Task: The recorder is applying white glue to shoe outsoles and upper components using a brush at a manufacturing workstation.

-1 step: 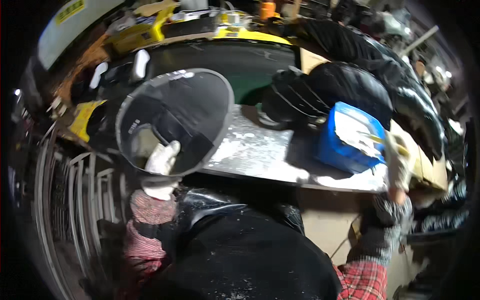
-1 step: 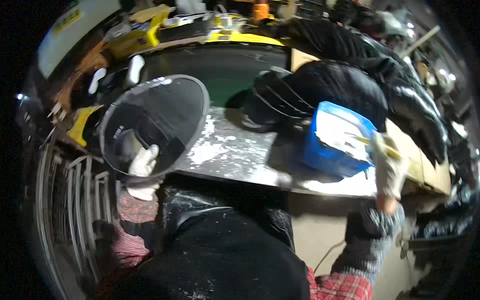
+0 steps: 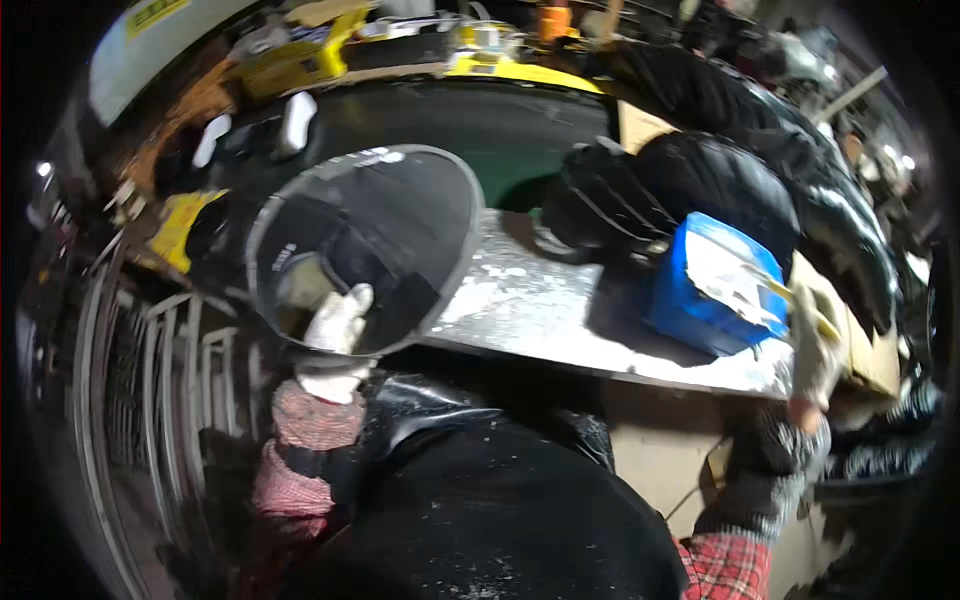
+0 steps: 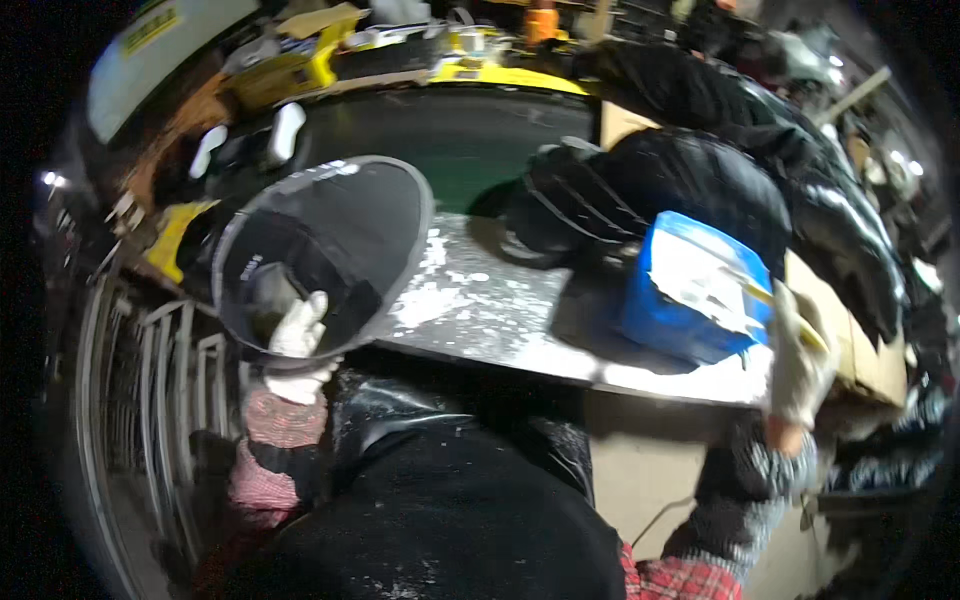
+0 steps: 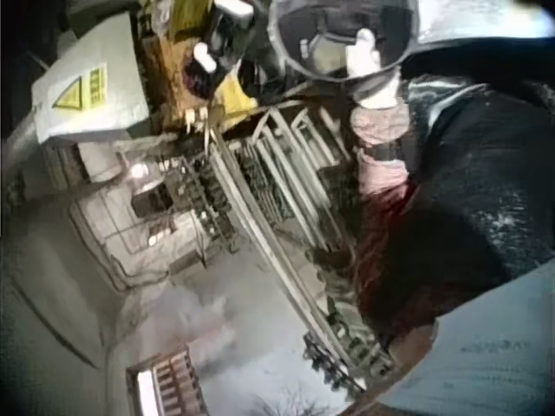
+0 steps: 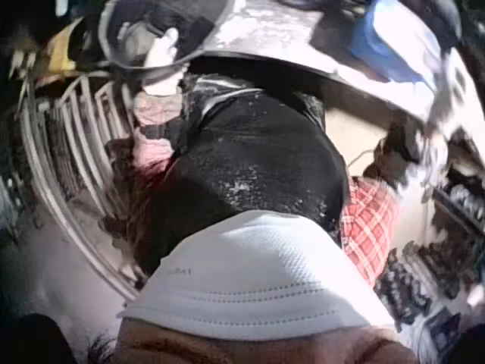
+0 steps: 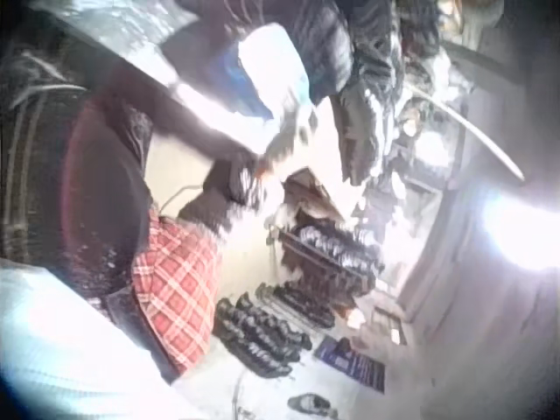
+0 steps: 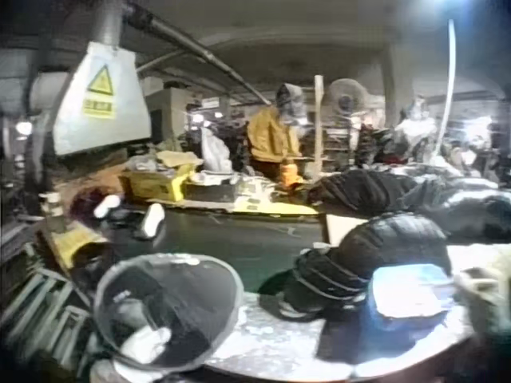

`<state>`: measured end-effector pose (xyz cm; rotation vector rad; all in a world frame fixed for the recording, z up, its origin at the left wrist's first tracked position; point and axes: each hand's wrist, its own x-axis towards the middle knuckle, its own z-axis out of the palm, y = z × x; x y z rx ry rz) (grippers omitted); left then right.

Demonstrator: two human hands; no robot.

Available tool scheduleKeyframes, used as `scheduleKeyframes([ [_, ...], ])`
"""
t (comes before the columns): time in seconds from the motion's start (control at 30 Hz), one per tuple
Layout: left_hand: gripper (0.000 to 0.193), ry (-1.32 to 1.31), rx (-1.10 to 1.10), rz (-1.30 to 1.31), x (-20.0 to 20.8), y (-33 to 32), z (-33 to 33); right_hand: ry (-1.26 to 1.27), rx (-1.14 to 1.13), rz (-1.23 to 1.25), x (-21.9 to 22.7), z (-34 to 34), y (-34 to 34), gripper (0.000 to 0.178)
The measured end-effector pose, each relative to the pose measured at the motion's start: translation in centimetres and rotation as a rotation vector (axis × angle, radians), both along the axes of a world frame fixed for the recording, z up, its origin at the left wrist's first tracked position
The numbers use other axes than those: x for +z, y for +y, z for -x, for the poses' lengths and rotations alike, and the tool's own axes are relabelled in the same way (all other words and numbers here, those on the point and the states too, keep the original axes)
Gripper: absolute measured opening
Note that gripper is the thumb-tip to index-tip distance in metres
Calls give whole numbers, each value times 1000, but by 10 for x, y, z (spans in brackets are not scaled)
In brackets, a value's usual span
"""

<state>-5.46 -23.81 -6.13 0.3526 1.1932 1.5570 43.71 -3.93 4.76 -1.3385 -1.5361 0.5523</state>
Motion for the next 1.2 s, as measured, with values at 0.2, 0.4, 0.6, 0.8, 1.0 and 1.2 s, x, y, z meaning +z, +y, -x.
scheduleKeyframes([
  [0.2, 23, -93, 72, -215, -10, -10, -38, -496, -28, -225, -20, -12, -51, 20],
  [0.4, 32, 547, 108, -234, -29, -18, -43, 194, 665, -121, -30, 189, -68, 25],
  [0.6, 31, 136, 114, -257, 0, -34, -43, 232, 951, -57, -34, 296, -36, 21],
  [0.8, 29, 204, 164, -294, -38, -30, -21, 249, 804, 225, -70, 232, -44, 19],
  [1.0, 20, -114, 191, -242, -4, 11, -73, 197, 1106, -278, -18, 315, -63, 23],
  [1.2, 19, 711, -139, -247, -49, 21, 1, -88, 1481, -694, 4, 305, -125, 29],
])
